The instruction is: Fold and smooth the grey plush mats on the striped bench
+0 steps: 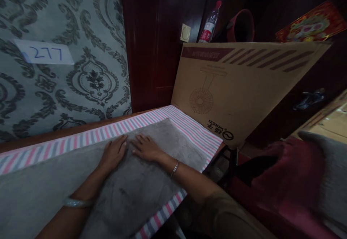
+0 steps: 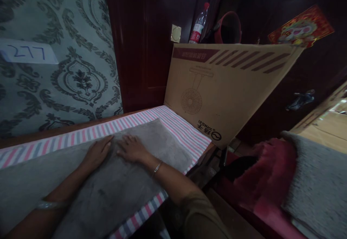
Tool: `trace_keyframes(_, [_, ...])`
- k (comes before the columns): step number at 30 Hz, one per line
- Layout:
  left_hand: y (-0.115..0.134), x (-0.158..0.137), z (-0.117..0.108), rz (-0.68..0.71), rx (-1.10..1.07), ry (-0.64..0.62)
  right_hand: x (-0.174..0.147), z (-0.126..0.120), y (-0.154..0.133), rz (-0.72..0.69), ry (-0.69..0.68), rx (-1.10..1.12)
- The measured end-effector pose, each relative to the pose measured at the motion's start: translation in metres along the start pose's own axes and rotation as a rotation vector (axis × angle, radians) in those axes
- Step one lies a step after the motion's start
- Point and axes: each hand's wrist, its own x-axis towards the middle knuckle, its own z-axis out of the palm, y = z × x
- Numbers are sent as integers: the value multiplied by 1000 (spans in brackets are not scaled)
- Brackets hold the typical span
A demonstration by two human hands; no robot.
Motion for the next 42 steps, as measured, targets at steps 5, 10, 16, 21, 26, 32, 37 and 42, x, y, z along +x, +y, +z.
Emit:
trace_keyframes(5, [-4,-4,-14,50,-142,273,-3,17,-54,-350,-20,50])
trace_keyframes(10, [-2,-9,-17,38,-152,342,4,-12,-32,-218,4,123])
trace_keyframes(16, [2,-3,-1,83,140,-86,12,-42,39,393,118,58])
trace_keyframes(21, [-9,2,7,36,17,-9,14,-14,14,152,0,12])
trace_keyframes(26, [-16,4,4,84,-63,100,13,7,-32,-284,-37,61])
trace_keyframes(32, [-4,1,1,119,159,6,15,-38,30,183,194,38])
trace_keyframes(37, [2,2,1,62,280,-188,2,-49,95,570,119,-30])
trace_keyframes(42, [2,3,-1,68,295,-183,-6,-39,99,515,28,-74])
